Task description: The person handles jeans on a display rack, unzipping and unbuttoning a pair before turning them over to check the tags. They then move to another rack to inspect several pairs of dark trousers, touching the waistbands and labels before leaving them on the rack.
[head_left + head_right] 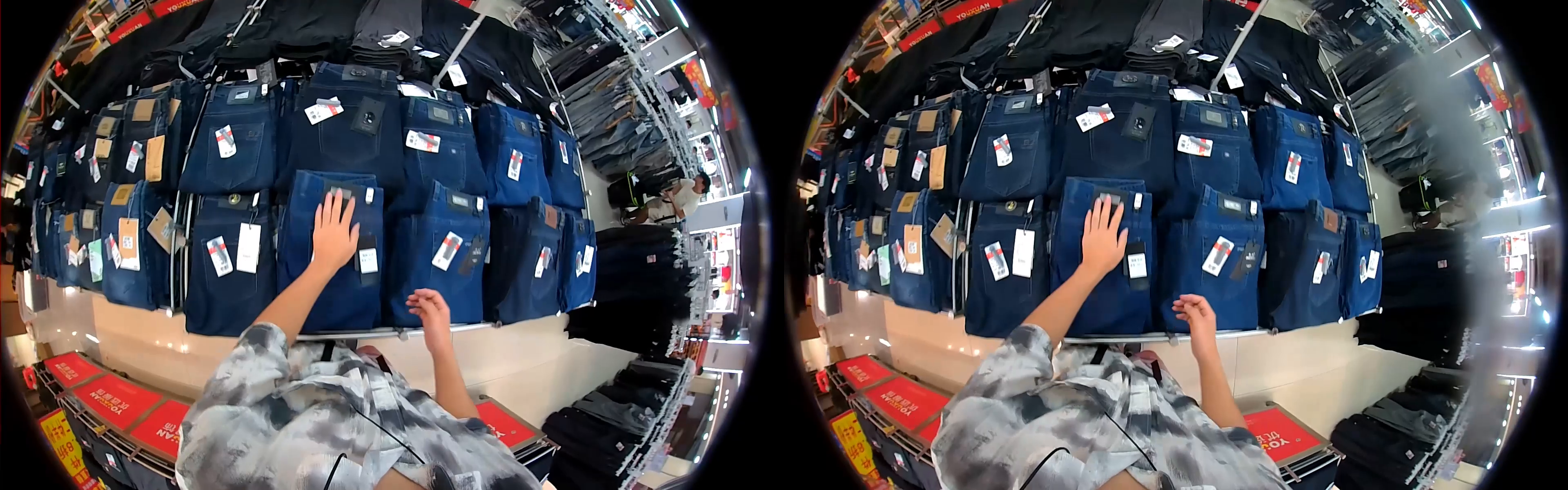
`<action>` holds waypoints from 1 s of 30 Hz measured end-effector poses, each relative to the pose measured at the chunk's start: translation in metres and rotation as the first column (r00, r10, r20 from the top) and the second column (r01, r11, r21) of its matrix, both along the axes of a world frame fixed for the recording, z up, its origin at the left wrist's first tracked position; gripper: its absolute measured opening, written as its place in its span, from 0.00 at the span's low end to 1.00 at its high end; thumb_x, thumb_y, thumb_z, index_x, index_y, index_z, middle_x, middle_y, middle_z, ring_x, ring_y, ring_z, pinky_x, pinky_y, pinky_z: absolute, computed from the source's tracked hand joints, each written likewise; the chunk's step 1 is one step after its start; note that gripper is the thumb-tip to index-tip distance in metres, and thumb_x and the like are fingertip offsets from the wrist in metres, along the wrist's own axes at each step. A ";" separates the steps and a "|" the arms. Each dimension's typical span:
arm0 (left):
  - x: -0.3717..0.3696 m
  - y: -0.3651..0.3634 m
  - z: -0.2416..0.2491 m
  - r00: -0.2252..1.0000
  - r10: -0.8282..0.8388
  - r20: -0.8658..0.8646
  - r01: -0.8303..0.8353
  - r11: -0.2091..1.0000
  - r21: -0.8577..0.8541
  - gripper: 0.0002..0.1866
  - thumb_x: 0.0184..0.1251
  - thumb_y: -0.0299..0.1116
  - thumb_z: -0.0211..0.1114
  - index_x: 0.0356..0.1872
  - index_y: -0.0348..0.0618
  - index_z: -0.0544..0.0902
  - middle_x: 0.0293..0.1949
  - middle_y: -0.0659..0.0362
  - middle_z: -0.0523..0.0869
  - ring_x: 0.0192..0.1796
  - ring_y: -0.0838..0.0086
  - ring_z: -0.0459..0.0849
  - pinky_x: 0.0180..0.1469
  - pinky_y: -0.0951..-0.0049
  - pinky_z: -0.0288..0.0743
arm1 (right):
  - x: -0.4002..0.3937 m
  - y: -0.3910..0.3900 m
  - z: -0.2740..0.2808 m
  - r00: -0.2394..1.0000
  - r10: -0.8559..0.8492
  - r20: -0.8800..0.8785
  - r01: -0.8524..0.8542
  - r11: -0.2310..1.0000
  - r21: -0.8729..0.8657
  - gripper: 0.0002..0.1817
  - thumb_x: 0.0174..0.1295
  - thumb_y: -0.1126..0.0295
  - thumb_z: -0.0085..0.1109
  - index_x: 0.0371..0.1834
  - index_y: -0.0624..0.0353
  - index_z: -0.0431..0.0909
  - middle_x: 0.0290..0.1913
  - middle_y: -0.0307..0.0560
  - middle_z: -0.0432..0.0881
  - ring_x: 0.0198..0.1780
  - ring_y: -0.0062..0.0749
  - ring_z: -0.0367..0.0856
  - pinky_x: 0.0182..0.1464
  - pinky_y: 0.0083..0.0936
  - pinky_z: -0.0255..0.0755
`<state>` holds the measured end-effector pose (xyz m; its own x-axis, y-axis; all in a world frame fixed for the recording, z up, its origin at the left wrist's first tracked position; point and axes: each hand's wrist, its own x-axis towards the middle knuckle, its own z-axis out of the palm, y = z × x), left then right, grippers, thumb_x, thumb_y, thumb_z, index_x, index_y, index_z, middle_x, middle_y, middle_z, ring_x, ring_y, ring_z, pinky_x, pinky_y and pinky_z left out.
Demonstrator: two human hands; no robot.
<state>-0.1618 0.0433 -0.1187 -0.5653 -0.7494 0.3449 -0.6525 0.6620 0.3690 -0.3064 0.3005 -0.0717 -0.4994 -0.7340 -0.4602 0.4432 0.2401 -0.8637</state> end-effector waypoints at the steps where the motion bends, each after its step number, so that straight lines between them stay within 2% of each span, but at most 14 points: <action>1: 0.002 -0.003 0.003 0.999 0.000 0.040 0.000 1.000 0.002 0.31 0.66 0.40 0.61 0.70 0.45 0.72 0.76 0.47 0.63 0.78 0.51 0.58 0.76 0.49 0.53 | -0.014 -0.023 0.005 1.000 0.013 0.007 -0.013 1.000 -0.023 0.10 0.71 0.72 0.52 0.51 0.61 0.79 0.46 0.48 0.85 0.48 0.31 0.84 0.48 0.24 0.76; 8: 0.019 -0.025 0.003 0.987 -0.032 -0.156 0.059 0.984 0.169 0.26 0.63 0.32 0.61 0.64 0.45 0.78 0.72 0.50 0.70 0.75 0.54 0.65 0.74 0.52 0.59 | -0.116 -0.279 0.043 0.957 0.187 -0.221 -0.218 0.968 -0.126 0.13 0.67 0.70 0.57 0.53 0.59 0.78 0.48 0.46 0.83 0.51 0.30 0.82 0.50 0.26 0.77; 10: 0.020 -0.028 0.003 0.982 -0.019 -0.190 0.057 0.979 0.195 0.26 0.63 0.32 0.61 0.64 0.44 0.78 0.72 0.51 0.70 0.75 0.54 0.66 0.74 0.53 0.59 | -0.155 -0.366 0.019 0.955 0.206 -0.213 -0.243 0.955 -0.168 0.21 0.66 0.69 0.59 0.61 0.60 0.75 0.57 0.48 0.80 0.57 0.36 0.80 0.54 0.31 0.77; 12: 0.022 -0.029 0.002 0.976 -0.009 -0.216 0.059 0.972 0.226 0.25 0.63 0.33 0.61 0.64 0.44 0.78 0.72 0.51 0.70 0.75 0.55 0.65 0.74 0.54 0.59 | -0.180 -0.443 0.006 0.949 0.211 -0.235 -0.214 0.977 0.013 0.35 0.65 0.59 0.64 0.73 0.60 0.63 0.70 0.54 0.70 0.72 0.47 0.65 0.67 0.42 0.66; 13: 0.022 -0.029 0.000 0.973 -0.003 -0.232 0.062 0.967 0.246 0.25 0.63 0.32 0.61 0.64 0.45 0.79 0.73 0.51 0.70 0.75 0.54 0.65 0.74 0.52 0.58 | -0.191 -0.472 -0.001 0.971 0.184 -0.150 -0.176 0.982 0.071 0.40 0.64 0.55 0.65 0.75 0.59 0.60 0.73 0.54 0.65 0.76 0.50 0.58 0.71 0.47 0.59; 14: 0.023 -0.029 0.001 0.972 0.001 -0.236 0.062 0.964 0.257 0.25 0.64 0.32 0.61 0.64 0.44 0.79 0.73 0.51 0.69 0.75 0.54 0.65 0.74 0.52 0.58 | -0.202 -0.496 -0.006 0.972 0.194 -0.134 -0.176 0.975 0.137 0.44 0.62 0.52 0.67 0.76 0.59 0.58 0.75 0.52 0.63 0.78 0.51 0.55 0.73 0.49 0.56; 15: 0.024 -0.029 -0.002 0.969 0.000 -0.247 0.066 0.963 0.260 0.25 0.64 0.33 0.61 0.63 0.44 0.79 0.73 0.51 0.69 0.76 0.55 0.65 0.74 0.53 0.58 | -0.215 -0.517 -0.017 0.967 0.204 -0.151 -0.166 0.959 0.231 0.47 0.58 0.51 0.70 0.76 0.58 0.58 0.76 0.50 0.62 0.76 0.48 0.58 0.72 0.49 0.57; 16: 0.025 -0.030 -0.003 0.966 0.003 -0.260 0.068 0.963 0.260 0.24 0.64 0.33 0.60 0.63 0.44 0.79 0.73 0.51 0.69 0.76 0.55 0.65 0.75 0.53 0.58 | -0.227 -0.534 -0.031 0.963 0.168 -0.210 -0.097 0.946 0.310 0.34 0.59 0.47 0.68 0.64 0.54 0.75 0.69 0.48 0.74 0.69 0.40 0.69 0.67 0.46 0.65; 18: 0.028 -0.031 -0.002 0.953 0.008 -0.302 0.075 0.962 0.261 0.24 0.63 0.32 0.60 0.62 0.41 0.80 0.72 0.51 0.71 0.75 0.55 0.66 0.74 0.54 0.60 | -0.208 -0.543 -0.018 0.887 0.156 -0.435 -0.006 0.945 0.326 0.37 0.54 0.52 0.75 0.65 0.58 0.73 0.68 0.50 0.74 0.66 0.39 0.70 0.65 0.46 0.65; 20: 0.030 -0.030 -0.006 0.943 0.011 -0.332 0.077 0.965 0.250 0.23 0.63 0.31 0.60 0.61 0.40 0.80 0.72 0.50 0.71 0.75 0.55 0.66 0.74 0.55 0.60 | -0.231 -0.553 -0.040 0.945 0.195 -0.263 -0.175 0.980 0.100 0.29 0.56 0.57 0.75 0.58 0.59 0.79 0.57 0.48 0.83 0.58 0.38 0.78 0.61 0.38 0.71; 21: 0.031 -0.030 -0.007 0.937 0.014 -0.350 0.079 0.965 0.251 0.23 0.63 0.31 0.61 0.60 0.40 0.80 0.72 0.50 0.71 0.75 0.55 0.66 0.74 0.55 0.60 | -0.209 -0.546 -0.016 0.953 0.186 -0.241 -0.169 0.982 0.090 0.25 0.58 0.61 0.74 0.56 0.59 0.80 0.50 0.45 0.86 0.50 0.36 0.84 0.56 0.33 0.75; 24: 0.033 -0.026 -0.011 0.937 0.027 -0.349 0.056 0.972 0.226 0.23 0.63 0.32 0.62 0.61 0.42 0.80 0.73 0.51 0.70 0.76 0.56 0.65 0.74 0.55 0.60 | -0.190 -0.540 0.016 0.946 0.286 -0.151 -0.270 0.956 0.114 0.21 0.60 0.60 0.72 0.53 0.56 0.81 0.49 0.44 0.86 0.47 0.36 0.85 0.52 0.34 0.78; 27: 0.034 -0.025 -0.010 0.928 0.036 -0.371 0.053 0.973 0.225 0.22 0.62 0.31 0.62 0.59 0.41 0.81 0.73 0.51 0.70 0.76 0.56 0.65 0.75 0.55 0.59 | -0.148 -0.521 0.052 0.868 0.345 -0.356 -0.373 0.928 -0.010 0.16 0.65 0.63 0.68 0.52 0.57 0.82 0.46 0.39 0.86 0.46 0.28 0.83 0.51 0.26 0.76; 30: 0.038 -0.025 -0.004 0.920 0.011 -0.391 0.095 0.963 0.251 0.20 0.62 0.30 0.63 0.57 0.41 0.81 0.71 0.51 0.72 0.75 0.54 0.65 0.74 0.54 0.59 | -0.110 -0.479 0.081 0.610 0.444 -0.657 -0.542 0.838 0.064 0.12 0.66 0.66 0.66 0.49 0.58 0.83 0.41 0.34 0.84 0.43 0.18 0.79 0.48 0.19 0.72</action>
<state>-0.1233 0.0185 -0.1227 -0.4602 -0.8206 0.3388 -0.3977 0.5317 0.7477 -0.4165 -0.1786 0.0093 -0.1733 -0.9827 -0.0649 -0.3598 0.1245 -0.9247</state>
